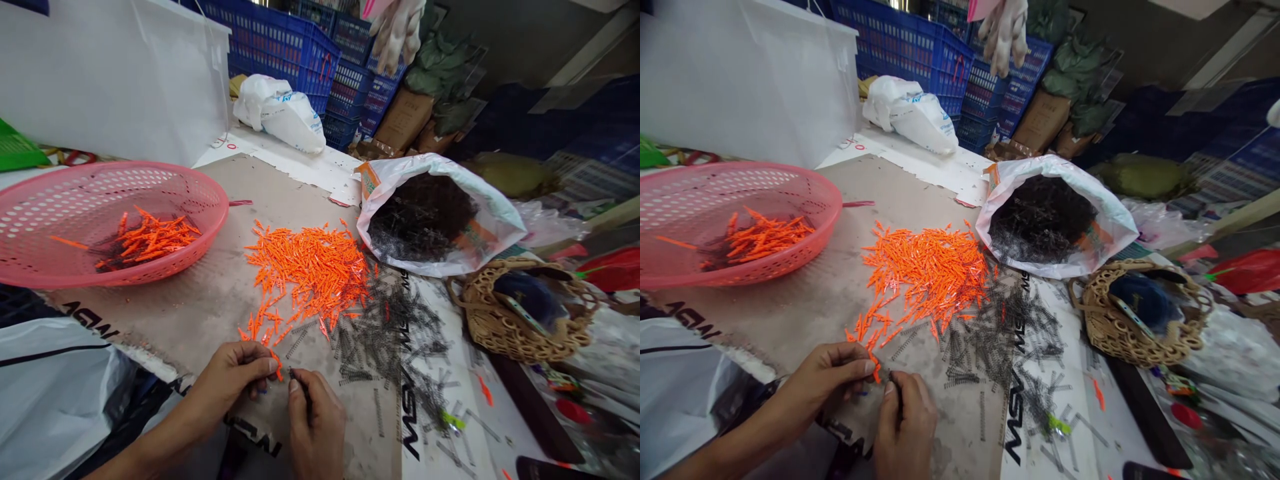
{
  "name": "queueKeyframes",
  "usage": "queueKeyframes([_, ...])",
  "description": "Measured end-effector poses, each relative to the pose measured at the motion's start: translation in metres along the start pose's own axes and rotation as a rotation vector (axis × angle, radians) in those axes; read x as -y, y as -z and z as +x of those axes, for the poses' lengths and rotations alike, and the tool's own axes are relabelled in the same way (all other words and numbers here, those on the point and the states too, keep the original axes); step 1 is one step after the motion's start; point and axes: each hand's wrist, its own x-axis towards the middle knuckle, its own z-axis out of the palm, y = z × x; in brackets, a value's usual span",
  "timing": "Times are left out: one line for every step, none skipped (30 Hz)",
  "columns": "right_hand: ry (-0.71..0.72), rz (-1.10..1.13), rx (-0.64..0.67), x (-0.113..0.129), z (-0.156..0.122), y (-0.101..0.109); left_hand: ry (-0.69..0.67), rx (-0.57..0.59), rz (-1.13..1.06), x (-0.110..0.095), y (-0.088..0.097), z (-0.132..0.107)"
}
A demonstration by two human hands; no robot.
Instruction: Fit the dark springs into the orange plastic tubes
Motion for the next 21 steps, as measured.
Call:
queueKeyframes([-0.002, 0.003, 0.017, -0.0003, 0.0000, 0.0005, 0.001, -0.001, -0.003, -0.0007, -0.0001, 0.0000])
queueKeyframes([0.000, 0.007, 0.036, -0.0004, 0.0000, 0.0010, 0.003, 0.002, -0.006, -0.0012, -0.0003, -0.0001])
queueKeyframes([0.002, 0.010, 0.051, -0.0002, 0.0001, 0.0012, 0.006, 0.008, -0.007, -0.0015, -0.0006, -0.0003])
queueKeyframes([0.005, 0.010, 0.059, 0.0001, 0.0002, 0.0014, 0.009, 0.011, -0.009, -0.0016, -0.0009, -0.0005])
queueKeyframes([0.009, 0.005, 0.062, 0.0006, 0.0003, 0.0015, 0.013, 0.012, -0.011, -0.0016, -0.0012, -0.0006])
queueKeyframes([0.013, -0.001, 0.062, 0.0011, 0.0004, 0.0016, 0.018, 0.012, -0.012, -0.0014, -0.0015, -0.0007])
queueKeyframes([0.019, -0.006, 0.064, 0.0016, 0.0005, 0.0017, 0.022, 0.012, -0.009, -0.0011, -0.0018, -0.0007])
queueKeyframes([0.025, -0.009, 0.064, 0.0020, 0.0005, 0.0018, 0.021, 0.011, -0.002, -0.0009, -0.0020, -0.0006])
queueKeyframes([0.029, -0.009, 0.065, 0.0022, 0.0005, 0.0019, 0.015, 0.010, 0.009, -0.0008, -0.0022, -0.0004])
queueKeyframes([0.030, -0.008, 0.067, 0.0022, 0.0005, 0.0020, 0.006, 0.010, 0.024, -0.0009, -0.0023, -0.0002])
queueKeyframes([0.031, -0.006, 0.069, 0.0020, 0.0004, 0.0021, -0.004, 0.010, 0.042, -0.0010, -0.0024, 0.0001])
queueKeyframes([0.032, -0.006, 0.070, 0.0016, 0.0003, 0.0021, -0.015, 0.010, 0.060, -0.0013, -0.0025, 0.0004])
queueKeyframes([0.034, -0.008, 0.072, 0.0010, 0.0001, 0.0020, -0.023, 0.011, 0.076, -0.0016, -0.0025, 0.0006])
queueKeyframes([0.038, -0.010, 0.074, 0.0005, -0.0001, 0.0019, -0.028, 0.013, 0.088, -0.0018, -0.0025, 0.0008])
queueKeyframes([0.045, -0.013, 0.076, 0.0000, -0.0002, 0.0018, -0.030, 0.016, 0.099, -0.0019, -0.0025, 0.0009])
queueKeyframes([0.051, -0.018, 0.075, -0.0003, -0.0003, 0.0017, -0.032, 0.019, 0.109, -0.0019, -0.0023, 0.0009])
queueKeyframes([0.057, -0.021, 0.073, -0.0003, -0.0004, 0.0016, -0.036, 0.022, 0.118, -0.0016, -0.0021, 0.0009])
queueKeyframes([0.060, -0.022, 0.070, -0.0002, -0.0002, 0.0016, -0.039, 0.026, 0.123, -0.0013, -0.0018, 0.0009])
queueKeyframes([0.061, -0.023, 0.065, 0.0002, 0.0000, 0.0017, -0.041, 0.030, 0.122, -0.0008, -0.0015, 0.0009])
queueKeyframes([0.059, -0.023, 0.061, 0.0005, 0.0004, 0.0017, -0.038, 0.035, 0.116, -0.0001, -0.0012, 0.0009])
queueKeyframes([0.054, -0.022, 0.059, 0.0007, 0.0008, 0.0018, -0.032, 0.040, 0.104, 0.0006, -0.0008, 0.0009])
